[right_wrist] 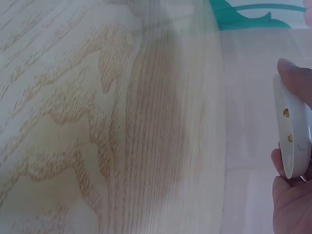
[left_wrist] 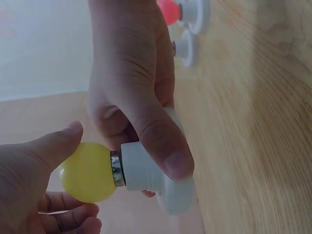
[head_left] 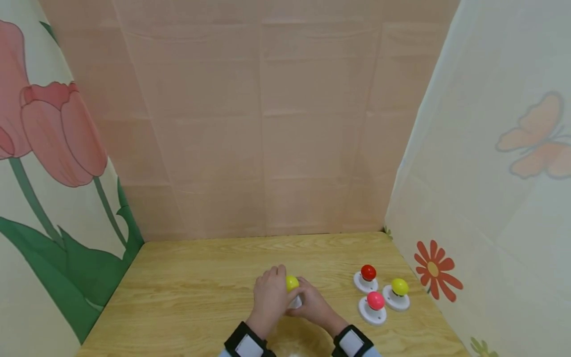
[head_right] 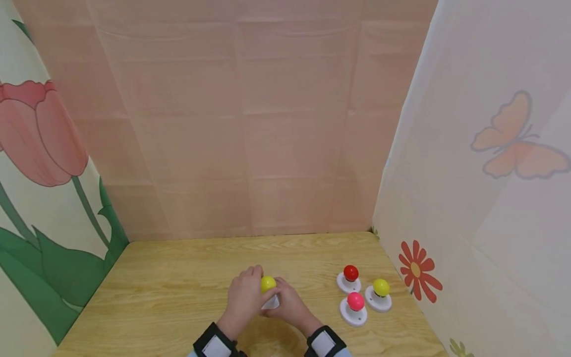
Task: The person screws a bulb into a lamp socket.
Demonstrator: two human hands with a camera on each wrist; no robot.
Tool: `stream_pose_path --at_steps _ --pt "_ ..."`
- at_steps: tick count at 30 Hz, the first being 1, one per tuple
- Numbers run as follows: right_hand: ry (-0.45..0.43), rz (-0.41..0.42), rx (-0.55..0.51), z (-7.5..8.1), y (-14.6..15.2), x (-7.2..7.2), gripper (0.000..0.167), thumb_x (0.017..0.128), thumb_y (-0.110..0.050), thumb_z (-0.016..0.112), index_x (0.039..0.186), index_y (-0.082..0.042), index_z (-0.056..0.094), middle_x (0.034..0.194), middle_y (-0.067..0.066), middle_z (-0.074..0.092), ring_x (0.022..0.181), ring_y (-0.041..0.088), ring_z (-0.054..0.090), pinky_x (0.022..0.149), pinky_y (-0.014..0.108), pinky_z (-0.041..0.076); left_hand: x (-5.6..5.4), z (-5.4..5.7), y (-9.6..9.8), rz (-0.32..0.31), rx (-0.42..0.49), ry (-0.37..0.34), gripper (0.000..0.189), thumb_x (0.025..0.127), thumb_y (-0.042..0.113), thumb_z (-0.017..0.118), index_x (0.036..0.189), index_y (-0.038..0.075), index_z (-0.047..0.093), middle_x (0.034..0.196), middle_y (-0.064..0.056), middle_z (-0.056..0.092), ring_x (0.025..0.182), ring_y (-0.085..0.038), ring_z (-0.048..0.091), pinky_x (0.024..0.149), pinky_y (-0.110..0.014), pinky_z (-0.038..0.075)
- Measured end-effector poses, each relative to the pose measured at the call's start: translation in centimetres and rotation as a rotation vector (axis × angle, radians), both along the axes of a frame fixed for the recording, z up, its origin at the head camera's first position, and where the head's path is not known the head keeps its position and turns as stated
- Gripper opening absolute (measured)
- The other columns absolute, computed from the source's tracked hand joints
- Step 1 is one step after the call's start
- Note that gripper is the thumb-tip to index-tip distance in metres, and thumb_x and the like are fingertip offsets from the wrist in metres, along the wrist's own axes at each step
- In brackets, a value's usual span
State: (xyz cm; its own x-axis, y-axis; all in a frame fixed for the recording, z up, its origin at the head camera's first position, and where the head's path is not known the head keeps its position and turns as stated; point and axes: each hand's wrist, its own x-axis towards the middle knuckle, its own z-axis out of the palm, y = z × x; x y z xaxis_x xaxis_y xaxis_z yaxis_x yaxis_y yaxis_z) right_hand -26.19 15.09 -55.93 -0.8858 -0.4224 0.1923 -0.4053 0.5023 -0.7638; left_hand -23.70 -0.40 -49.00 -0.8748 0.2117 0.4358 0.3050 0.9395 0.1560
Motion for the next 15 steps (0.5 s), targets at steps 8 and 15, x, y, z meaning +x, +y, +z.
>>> stream_pose_path --at_steps 8,15 --pt "0.019 -0.027 0.023 -0.4 0.0 -0.2 0.071 0.072 -0.038 0.083 0.132 -0.014 0.054 0.121 -0.001 0.058 0.108 0.015 0.058 0.093 0.035 0.049 0.1 1.0 -0.2 -0.100 0.110 -0.128 0.046 0.073 0.045 0.079 0.103 0.013 0.066 0.089 -0.001 0.063 0.075 -0.015 0.062 0.060 -0.030 0.051" --pt "-0.010 -0.039 0.014 -0.6 0.2 -0.3 0.078 0.072 -0.039 0.083 0.138 -0.013 0.050 0.129 0.003 0.057 0.116 0.021 0.056 0.098 0.042 0.047 0.0 1.5 -0.4 -0.230 0.196 -0.256 0.035 0.076 0.011 0.079 0.109 0.015 0.070 0.099 0.000 0.065 0.090 -0.015 0.065 0.073 -0.032 0.055"
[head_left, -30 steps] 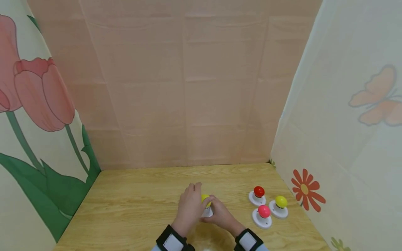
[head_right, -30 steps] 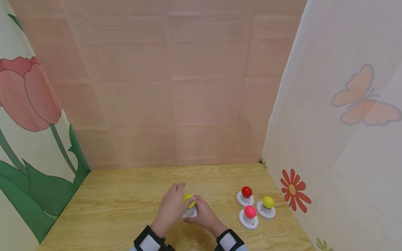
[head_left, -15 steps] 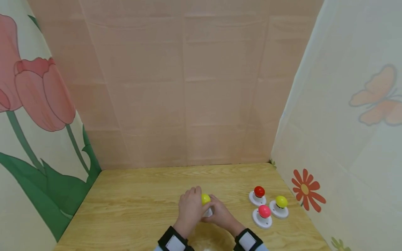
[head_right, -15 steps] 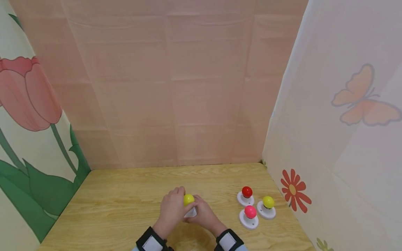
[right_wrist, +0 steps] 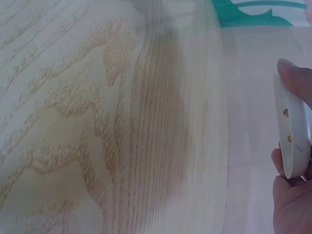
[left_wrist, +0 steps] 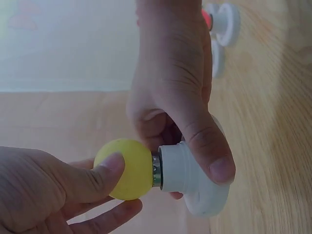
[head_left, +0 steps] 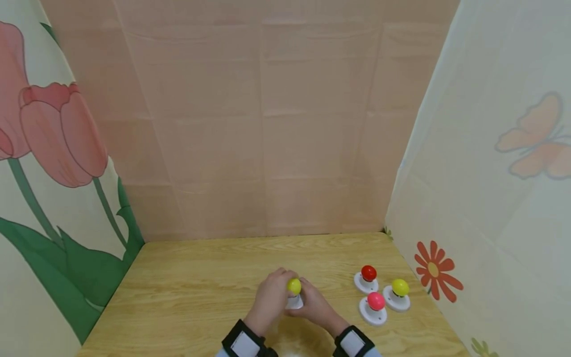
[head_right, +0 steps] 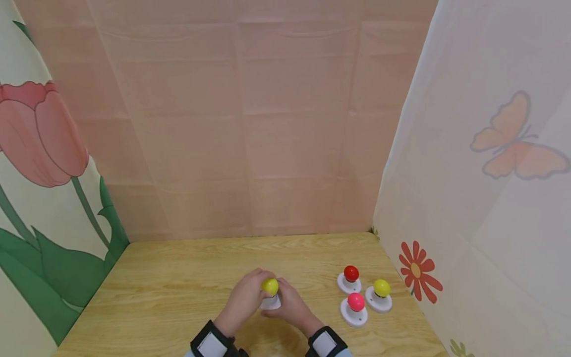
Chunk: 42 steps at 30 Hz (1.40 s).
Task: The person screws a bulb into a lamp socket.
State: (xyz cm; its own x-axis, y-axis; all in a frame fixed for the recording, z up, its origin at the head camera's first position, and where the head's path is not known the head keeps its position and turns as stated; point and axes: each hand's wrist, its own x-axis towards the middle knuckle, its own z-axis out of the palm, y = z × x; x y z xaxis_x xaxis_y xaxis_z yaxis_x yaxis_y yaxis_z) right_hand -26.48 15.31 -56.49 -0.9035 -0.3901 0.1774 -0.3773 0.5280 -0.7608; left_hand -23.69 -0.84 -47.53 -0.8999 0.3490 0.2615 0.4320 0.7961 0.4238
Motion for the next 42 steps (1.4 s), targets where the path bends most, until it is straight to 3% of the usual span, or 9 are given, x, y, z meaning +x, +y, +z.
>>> stream_pose_path --at_steps 6,13,17,20,23,26,32,38,42 --pt "-0.010 -0.003 0.014 0.1 0.0 0.0 0.078 0.073 -0.041 0.083 0.138 -0.015 0.049 0.131 0.003 0.056 0.119 0.022 0.054 0.100 0.045 0.045 0.1 0.2 -0.1 -0.009 -0.008 -0.007 0.039 0.077 0.008 0.078 0.114 0.014 0.068 0.103 -0.001 0.067 0.094 -0.017 0.066 0.075 -0.033 0.055" --pt "-0.063 -0.012 0.004 0.5 0.0 -0.1 0.072 0.073 -0.037 0.083 0.133 -0.012 0.053 0.129 0.006 0.056 0.119 0.026 0.055 0.100 0.050 0.043 0.0 0.8 -0.1 0.018 0.068 -0.056 0.066 0.073 0.007 0.081 0.134 0.015 0.057 0.127 -0.010 0.060 0.110 -0.028 0.062 0.083 -0.040 0.055" --pt "-0.109 -0.023 0.006 0.6 0.0 -0.3 0.072 0.073 -0.037 0.083 0.134 -0.013 0.052 0.131 0.006 0.055 0.120 0.025 0.053 0.101 0.051 0.043 -0.1 0.8 0.0 0.115 0.045 0.012 0.061 0.078 0.034 0.079 0.129 0.010 0.057 0.115 -0.012 0.061 0.098 -0.025 0.063 0.077 -0.039 0.054" --pt "-0.098 -0.018 0.005 0.5 0.0 -0.3 0.073 0.072 -0.040 0.083 0.133 -0.015 0.051 0.130 0.004 0.055 0.117 0.023 0.054 0.098 0.047 0.045 -0.1 0.4 0.2 0.189 -0.050 0.111 0.067 0.079 0.057 0.070 0.119 0.005 0.059 0.098 -0.010 0.062 0.081 -0.022 0.062 0.065 -0.035 0.052" --pt "-0.053 0.006 -0.009 0.5 0.0 -0.2 0.072 0.072 -0.038 0.084 0.132 -0.015 0.052 0.127 0.004 0.056 0.113 0.021 0.056 0.095 0.042 0.048 -0.1 -0.2 0.5 0.221 -0.142 0.160 0.074 0.075 0.068 0.067 0.112 0.003 0.060 0.085 -0.007 0.062 0.068 -0.018 0.059 0.057 -0.031 0.049" --pt "-0.022 0.029 -0.024 0.6 -0.1 0.0 0.071 0.071 -0.034 0.084 0.132 -0.014 0.054 0.126 0.005 0.056 0.111 0.021 0.057 0.093 0.038 0.050 -0.1 -0.7 0.8 0.232 -0.181 0.150 0.077 0.070 0.070 0.068 0.108 0.004 0.061 0.080 -0.004 0.060 0.063 -0.015 0.057 0.054 -0.029 0.048" --pt "-0.005 0.027 -0.024 0.7 -0.1 0.2 0.071 0.071 -0.033 0.085 0.132 -0.012 0.054 0.124 0.004 0.057 0.110 0.019 0.058 0.093 0.037 0.049 0.1 -0.7 0.9 0.223 -0.139 0.120 0.066 0.070 0.063 0.074 0.104 0.009 0.061 0.082 -0.002 0.059 0.068 -0.014 0.057 0.057 -0.029 0.048" --pt "0.035 0.009 -0.018 0.1 -0.1 0.2 0.074 0.071 -0.033 0.085 0.132 -0.007 0.052 0.123 0.005 0.058 0.110 0.019 0.058 0.094 0.034 0.049 0.4 0.0 0.5 0.081 -0.010 -0.002 0.038 0.073 0.025 0.083 0.106 0.013 0.067 0.096 -0.001 0.064 0.083 -0.015 0.063 0.068 -0.031 0.053" --pt "0.035 0.002 -0.007 -0.2 -0.1 0.2 0.081 0.072 -0.037 0.084 0.137 -0.007 0.048 0.131 0.007 0.056 0.116 0.022 0.056 0.097 0.037 0.047 0.5 0.3 0.3 0.009 0.049 -0.067 0.037 0.074 0.006 0.080 0.109 0.013 0.070 0.102 -0.001 0.066 0.093 -0.017 0.065 0.077 -0.034 0.054"
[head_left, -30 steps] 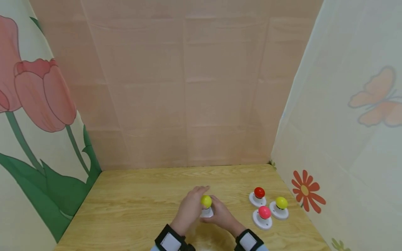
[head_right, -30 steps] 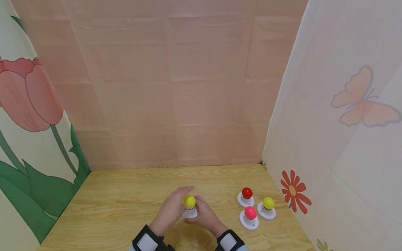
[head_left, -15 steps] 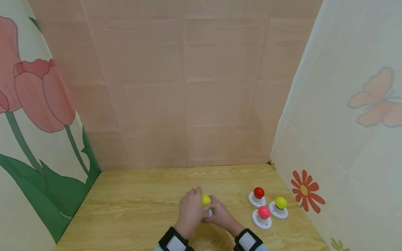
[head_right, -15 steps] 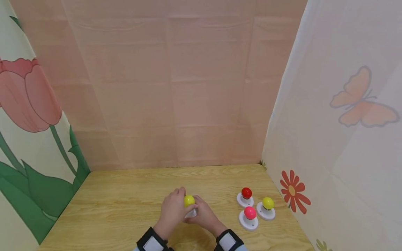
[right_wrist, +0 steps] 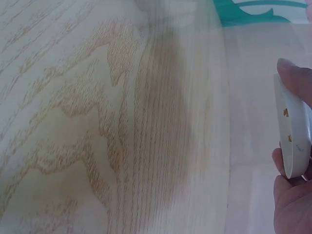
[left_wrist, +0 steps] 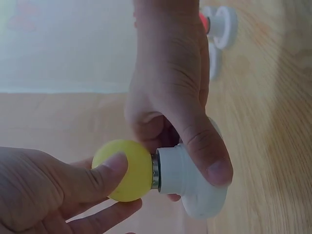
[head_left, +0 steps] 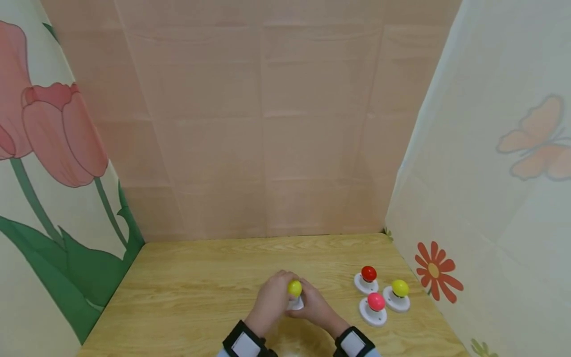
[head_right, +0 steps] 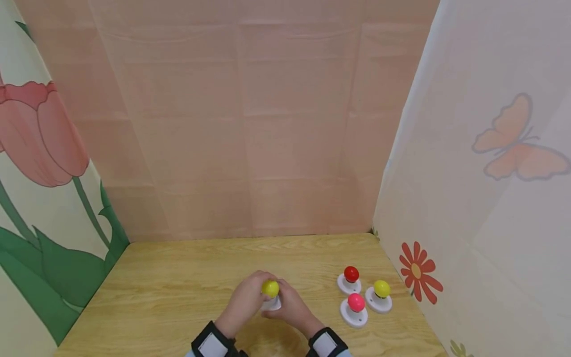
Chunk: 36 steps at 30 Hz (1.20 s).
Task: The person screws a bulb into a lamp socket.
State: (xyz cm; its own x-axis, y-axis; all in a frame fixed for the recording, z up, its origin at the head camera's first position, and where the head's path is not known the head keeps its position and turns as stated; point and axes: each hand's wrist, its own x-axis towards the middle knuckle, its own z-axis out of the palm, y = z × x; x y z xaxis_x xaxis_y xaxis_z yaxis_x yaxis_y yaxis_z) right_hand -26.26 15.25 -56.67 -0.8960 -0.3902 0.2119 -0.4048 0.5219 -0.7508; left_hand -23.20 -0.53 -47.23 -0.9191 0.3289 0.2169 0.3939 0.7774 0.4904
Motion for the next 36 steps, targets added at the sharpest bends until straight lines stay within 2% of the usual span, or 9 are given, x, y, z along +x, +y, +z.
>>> stream_pose_path --at_steps 4,8,11,14,17,21,24,29,36 --pt "-0.018 -0.003 0.008 0.1 0.0 0.0 0.082 0.072 -0.041 0.083 0.138 -0.009 0.048 0.134 0.006 0.055 0.119 0.022 0.055 0.099 0.039 0.046 -0.2 0.0 -0.1 -0.012 0.004 -0.042 0.042 0.076 0.002 0.077 0.115 0.013 0.068 0.108 -0.002 0.067 0.099 -0.019 0.065 0.082 -0.035 0.054" --pt "-0.046 -0.004 0.014 0.2 0.0 0.0 0.078 0.072 -0.043 0.082 0.136 -0.011 0.050 0.129 0.003 0.056 0.117 0.022 0.056 0.098 0.041 0.046 -0.3 0.1 -0.2 -0.023 0.019 -0.064 0.063 0.074 -0.005 0.077 0.131 0.014 0.059 0.132 -0.010 0.059 0.118 -0.027 0.059 0.091 -0.040 0.051" --pt "-0.055 -0.006 0.012 0.3 0.0 0.0 0.075 0.073 -0.042 0.083 0.133 -0.010 0.052 0.126 0.004 0.057 0.115 0.022 0.057 0.096 0.042 0.047 -0.3 0.1 -0.3 -0.007 0.045 -0.048 0.074 0.073 0.003 0.081 0.139 0.013 0.050 0.140 -0.017 0.050 0.125 -0.034 0.052 0.093 -0.045 0.050" --pt "-0.049 -0.007 0.019 0.4 0.0 0.0 0.072 0.073 -0.041 0.083 0.131 -0.010 0.053 0.125 0.004 0.057 0.113 0.021 0.057 0.095 0.041 0.048 -0.4 -0.1 -0.1 0.078 0.041 0.002 0.069 0.078 0.029 0.081 0.136 0.009 0.051 0.126 -0.015 0.053 0.112 -0.030 0.052 0.084 -0.041 0.052" --pt "-0.049 -0.007 0.018 0.6 -0.1 0.1 0.070 0.073 -0.039 0.083 0.130 -0.011 0.053 0.125 0.004 0.058 0.112 0.019 0.057 0.094 0.038 0.048 -0.5 -0.5 0.1 0.185 -0.025 0.064 0.070 0.081 0.056 0.069 0.127 0.006 0.055 0.107 -0.009 0.053 0.095 -0.022 0.050 0.075 -0.035 0.048" --pt "-0.028 0.001 0.006 0.7 -0.2 0.1 0.068 0.072 -0.033 0.084 0.129 -0.011 0.055 0.125 0.005 0.057 0.111 0.021 0.058 0.094 0.039 0.049 -0.4 -1.0 0.3 0.244 -0.149 0.152 0.076 0.077 0.069 0.064 0.116 0.004 0.056 0.095 -0.007 0.057 0.082 -0.019 0.054 0.067 -0.032 0.047" --pt "-0.023 0.010 0.003 0.9 -0.2 0.1 0.065 0.070 -0.029 0.085 0.128 -0.014 0.059 0.127 0.005 0.056 0.114 0.023 0.057 0.095 0.042 0.048 -0.3 -1.2 0.4 0.245 -0.186 0.194 0.078 0.072 0.070 0.068 0.110 0.003 0.057 0.088 -0.006 0.059 0.074 -0.017 0.056 0.061 -0.031 0.047" --pt "-0.050 0.008 0.021 1.0 -0.3 -0.1 0.068 0.070 -0.030 0.085 0.131 -0.018 0.057 0.129 0.005 0.055 0.116 0.023 0.056 0.095 0.042 0.048 -0.1 -1.2 0.4 0.236 -0.177 0.201 0.072 0.070 0.066 0.072 0.108 0.005 0.060 0.087 -0.004 0.060 0.072 -0.016 0.057 0.059 -0.030 0.048" --pt "-0.038 -0.009 0.014 0.7 -0.2 0.0 0.071 0.071 -0.033 0.085 0.131 -0.011 0.054 0.123 0.003 0.058 0.110 0.019 0.058 0.094 0.039 0.049 -0.3 -0.4 0.2 0.147 -0.052 0.047 0.045 0.072 0.037 0.083 0.104 0.011 0.066 0.091 -0.001 0.061 0.079 -0.014 0.059 0.065 -0.031 0.052"
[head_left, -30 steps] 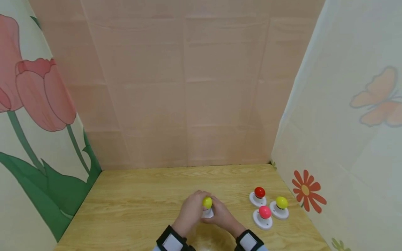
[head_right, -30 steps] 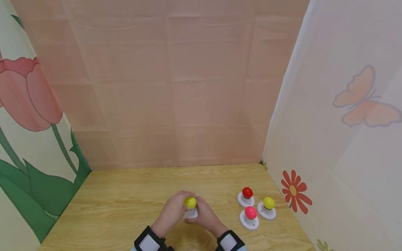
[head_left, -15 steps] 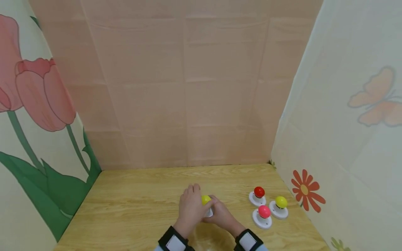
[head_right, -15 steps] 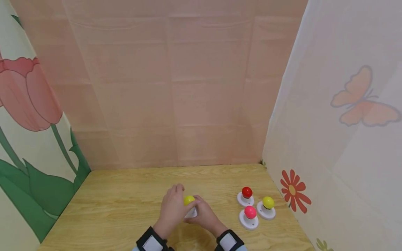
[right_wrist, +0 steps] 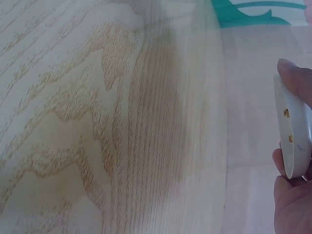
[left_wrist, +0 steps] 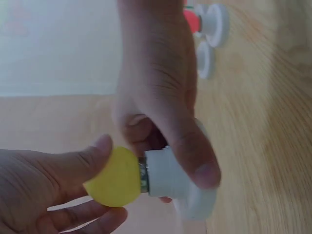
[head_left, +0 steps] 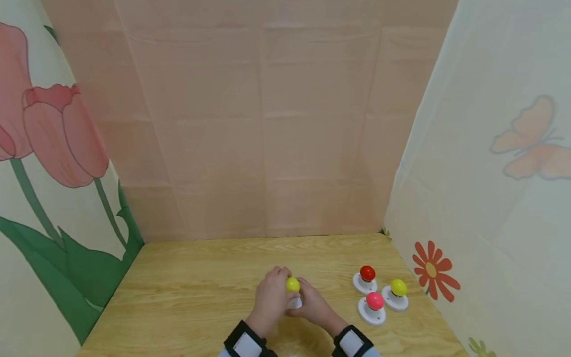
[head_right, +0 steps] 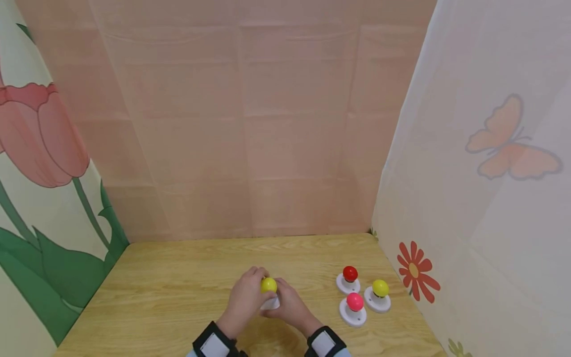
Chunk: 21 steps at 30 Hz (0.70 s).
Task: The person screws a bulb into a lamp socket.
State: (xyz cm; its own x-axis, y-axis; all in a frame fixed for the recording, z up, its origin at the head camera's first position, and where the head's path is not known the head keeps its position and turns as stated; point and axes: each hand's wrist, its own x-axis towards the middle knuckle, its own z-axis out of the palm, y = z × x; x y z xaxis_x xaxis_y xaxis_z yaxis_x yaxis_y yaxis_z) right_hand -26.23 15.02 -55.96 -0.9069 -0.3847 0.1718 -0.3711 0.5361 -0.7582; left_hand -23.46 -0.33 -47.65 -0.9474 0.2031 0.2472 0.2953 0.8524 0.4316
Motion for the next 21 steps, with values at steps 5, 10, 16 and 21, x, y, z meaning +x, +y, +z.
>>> stream_pose_path --at_steps 5,10,16,21 --pt "0.023 -0.013 0.011 -0.19 0.10 0.01 0.069 0.072 -0.037 0.084 0.130 -0.013 0.055 0.118 0.000 0.059 0.106 0.014 0.058 0.091 0.034 0.049 -0.06 0.56 -0.26 -0.081 0.087 -0.050 0.039 0.072 0.017 0.084 0.107 0.010 0.069 0.098 -0.001 0.065 0.089 -0.018 0.063 0.075 -0.034 0.054" --pt "0.010 -0.011 -0.006 -0.24 0.16 0.04 0.071 0.072 -0.038 0.084 0.131 -0.014 0.055 0.119 -0.001 0.059 0.107 0.015 0.057 0.092 0.035 0.049 -0.05 0.46 -0.41 -0.123 0.084 -0.046 0.036 0.074 0.011 0.082 0.107 0.010 0.069 0.102 -0.002 0.066 0.093 -0.018 0.064 0.078 -0.034 0.054" --pt "-0.037 -0.008 -0.014 -0.18 0.22 -0.03 0.072 0.072 -0.040 0.083 0.132 -0.014 0.054 0.126 0.002 0.057 0.115 0.021 0.056 0.098 0.044 0.046 -0.18 0.38 -0.48 -0.115 0.110 -0.087 0.052 0.071 0.015 0.085 0.120 0.011 0.065 0.108 -0.007 0.064 0.097 -0.022 0.064 0.082 -0.039 0.054" --pt "-0.075 -0.012 -0.018 -0.12 0.26 -0.19 0.073 0.072 -0.040 0.083 0.132 -0.013 0.053 0.129 0.005 0.056 0.118 0.025 0.055 0.100 0.051 0.043 -0.35 0.25 -0.56 -0.047 0.149 -0.047 0.072 0.074 0.040 0.082 0.132 0.008 0.054 0.116 -0.012 0.058 0.099 -0.024 0.061 0.078 -0.040 0.054"
